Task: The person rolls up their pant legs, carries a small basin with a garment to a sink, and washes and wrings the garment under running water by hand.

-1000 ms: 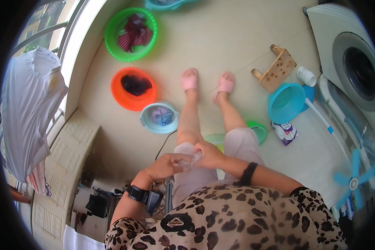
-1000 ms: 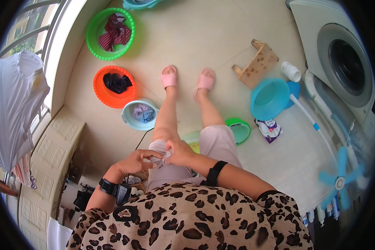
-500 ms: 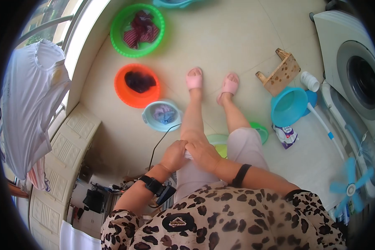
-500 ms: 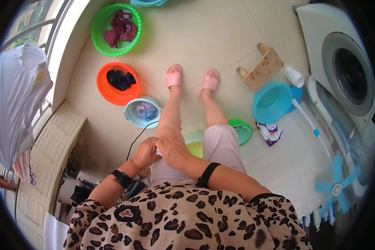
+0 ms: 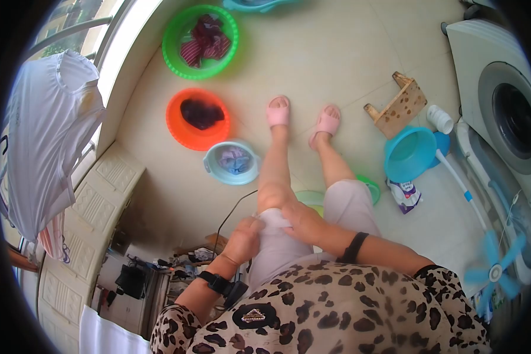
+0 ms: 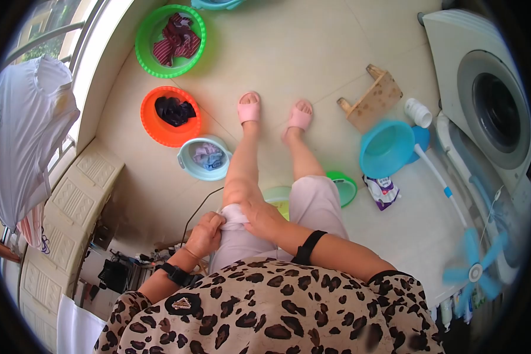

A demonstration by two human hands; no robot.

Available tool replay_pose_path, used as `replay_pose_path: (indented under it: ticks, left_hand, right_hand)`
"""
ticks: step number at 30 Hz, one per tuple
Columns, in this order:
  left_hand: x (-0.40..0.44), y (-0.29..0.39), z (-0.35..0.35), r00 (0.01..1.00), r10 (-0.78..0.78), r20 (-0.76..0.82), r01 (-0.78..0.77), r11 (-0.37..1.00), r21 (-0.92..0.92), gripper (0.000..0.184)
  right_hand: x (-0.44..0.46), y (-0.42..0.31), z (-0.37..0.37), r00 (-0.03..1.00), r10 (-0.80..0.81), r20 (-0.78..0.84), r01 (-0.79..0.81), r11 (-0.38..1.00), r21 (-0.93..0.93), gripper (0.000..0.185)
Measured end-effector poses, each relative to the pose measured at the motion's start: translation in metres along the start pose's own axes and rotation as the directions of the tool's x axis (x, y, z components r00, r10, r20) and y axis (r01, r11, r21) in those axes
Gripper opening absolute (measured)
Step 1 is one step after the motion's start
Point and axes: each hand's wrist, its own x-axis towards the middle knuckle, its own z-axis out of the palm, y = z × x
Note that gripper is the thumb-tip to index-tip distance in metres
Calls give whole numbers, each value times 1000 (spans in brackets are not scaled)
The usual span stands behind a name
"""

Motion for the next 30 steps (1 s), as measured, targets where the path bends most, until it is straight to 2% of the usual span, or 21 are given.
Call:
replay_pose_path:
  ticks: [1, 3, 4, 5, 6, 9, 11, 12, 13, 15, 16, 18, 19, 21, 22, 24, 25, 26, 27, 29, 30]
  left_hand:
    - [-3, 3, 2, 1000, -18, 3, 18, 1000, 2, 26]
    - [-10, 6, 6, 997, -72, 5, 72, 997, -12, 22]
    - [-13, 4, 5, 982, -190, 17, 190, 968, -164, 20]
    - [-17, 1, 4, 952, -305, 28, 298, 902, -311, 18]
    - [-15, -9, 4, 876, -472, 100, 442, 701, -560, 17]
    - [-1, -30, 7, 688, -651, 321, 658, 373, -654, 32]
    - [10, -36, 17, 640, -654, 404, 747, 405, -528, 42]
    - [6, -49, 34, 788, -548, 281, 614, 665, -426, 60]
    - [5, -51, 37, 747, -579, 326, 665, 652, -365, 66]
    - [-6, -55, 42, 644, -653, 399, 759, 609, -227, 80]
    - [-11, -48, 38, 555, -677, 484, 821, 538, -190, 86]
    - [-17, -27, 23, 363, -696, 620, 915, 391, -97, 98]
    - [-29, -26, 28, 384, -693, 609, 913, 381, -142, 100]
    - [-59, -24, 43, 439, -683, 583, 897, 371, -240, 105]
    - [-66, -22, 40, 458, -703, 543, 888, 386, -250, 93]
    - [-70, -16, 27, 540, -719, 438, 842, 465, -275, 80]
    - [-71, -21, 21, 590, -737, 330, 806, 509, -302, 69]
    - [-73, -26, 17, 631, -745, 215, 767, 558, -317, 58]
    - [-74, -31, 12, 663, -742, 99, 728, 608, -317, 47]
    - [-75, -51, 3, 731, -647, -216, 558, 750, -354, 39]
    - [-69, -33, -16, 714, -674, -192, 518, 692, -504, 27]
  right_hand:
    - [-4, 0, 4, 994, -97, -58, 93, 993, -69, 31]
    - [-11, 2, 11, 992, -122, -23, 118, 984, -133, 29]
    - [-12, -2, 11, 991, -132, -3, 130, 979, -158, 28]
    - [-15, -3, 8, 996, -89, 0, 89, 992, -92, 28]
    - [-20, -3, 2, 999, -45, 7, 46, 999, -26, 27]
    - [-27, 0, -4, 998, 29, -61, -19, 988, 151, 28]
    - [-32, 7, -1, 985, 112, -128, -82, 973, 216, 31]
    - [-32, 10, 4, 972, 173, -158, -133, 964, 232, 33]
    - [-32, 11, 6, 955, 231, -186, -180, 950, 253, 36]
    - [-37, 13, 10, 920, 391, -35, -374, 900, 222, 43]
    - [-39, 12, 13, 886, 462, 41, -461, 865, 197, 46]
    - [-45, 12, 16, 869, 481, 116, -493, 861, 125, 47]
    - [-52, 11, 17, 857, 492, 151, -507, 857, 88, 48]
    - [-70, 20, 18, 837, 435, 332, -494, 862, 115, 40]
    - [-78, 22, 17, 817, 401, 415, -487, 865, 124, 37]
    - [-86, 17, 9, 893, 388, 228, -436, 872, 225, 32]
    - [-85, 13, -1, 920, 374, 119, -393, 879, 272, 30]
    - [-83, 8, -17, 888, 459, 13, -443, 847, 293, 25]
    - [-81, 7, -33, 883, 452, -124, -413, 875, 254, 25]
    - [-91, 11, -61, 834, 388, -392, -353, 922, 162, 24]
    - [-98, 18, -74, 813, 422, -401, -370, 907, 203, 22]
